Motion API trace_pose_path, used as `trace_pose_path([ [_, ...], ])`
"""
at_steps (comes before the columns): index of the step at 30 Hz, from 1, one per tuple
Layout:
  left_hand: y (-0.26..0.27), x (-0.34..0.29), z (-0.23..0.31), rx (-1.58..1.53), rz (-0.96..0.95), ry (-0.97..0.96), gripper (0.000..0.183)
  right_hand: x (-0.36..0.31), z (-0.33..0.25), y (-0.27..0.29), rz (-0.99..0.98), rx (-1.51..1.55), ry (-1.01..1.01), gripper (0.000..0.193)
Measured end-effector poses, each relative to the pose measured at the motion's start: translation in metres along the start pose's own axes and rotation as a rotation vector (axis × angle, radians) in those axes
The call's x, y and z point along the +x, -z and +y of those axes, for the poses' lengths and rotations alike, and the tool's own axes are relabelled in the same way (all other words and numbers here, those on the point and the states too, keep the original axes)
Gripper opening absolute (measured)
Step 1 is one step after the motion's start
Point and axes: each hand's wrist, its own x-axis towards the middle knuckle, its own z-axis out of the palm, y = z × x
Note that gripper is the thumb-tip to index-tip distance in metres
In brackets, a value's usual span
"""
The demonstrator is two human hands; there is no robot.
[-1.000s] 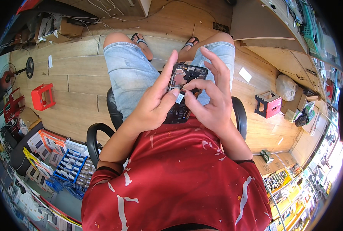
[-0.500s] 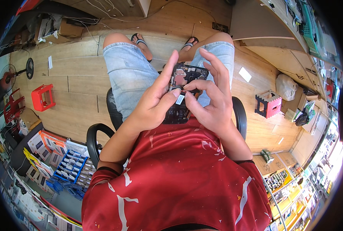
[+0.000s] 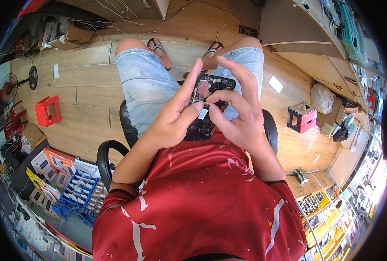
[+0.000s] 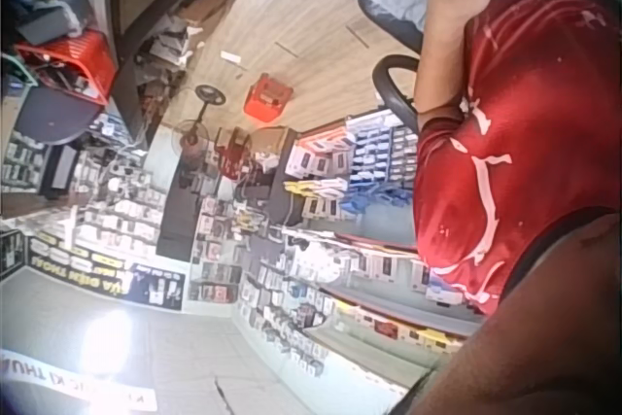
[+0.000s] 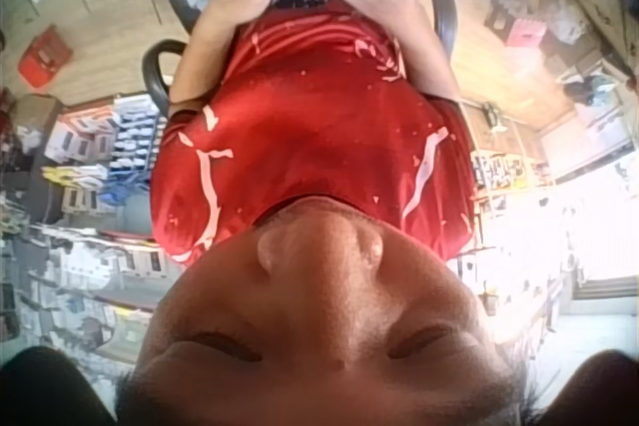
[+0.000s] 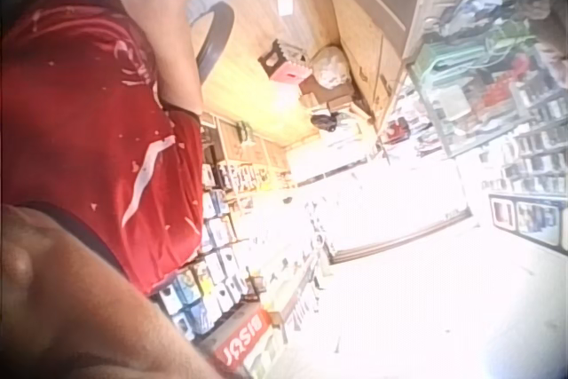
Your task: The person retrieves a phone battery from a drawer, exchanges it with a delivery rider, then unpacks the battery and installs it into a disassembled smartphone. The person aligns and presses the battery into place inside the phone chassis.
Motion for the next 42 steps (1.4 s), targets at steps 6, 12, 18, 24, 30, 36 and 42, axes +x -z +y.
trace_pose_path([
  [6,-0.001,0.001,0.001,0.065,-0.007,-0.041,0.079,0.0,0.001,0.001,0.005,0.01,0.008,0.021],
  [12,0.001,0.001,0.005,-0.137,-0.006,0.071,0.081,-0.014,0.008,0.005,0.11,0.161,-0.165,0.035],
  [18,-0.005,0.0,0.002,-0.081,0.067,0.046,0.083,-0.03,0.01,-0.006,0.194,0.603,-0.452,0.053],
  [24,-0.006,0.005,0.013,-0.195,0.017,0.053,0.084,-0.032,0.009,-0.008,0.22,0.652,-0.459,0.055],
  [30,-0.006,0.005,0.014,-0.197,0.023,0.04,0.083,-0.035,0.011,-0.008,0.193,0.626,-0.476,0.057],
  [36,-0.004,0.003,0.011,-0.204,0.052,0.066,0.083,-0.028,0.008,0.001,0.151,0.073,-0.135,0.042],
  [42,-0.002,0.003,0.005,-0.238,0.109,0.095,0.089,-0.027,0.006,-0.006,0.16,0.081,-0.138,0.03],
])
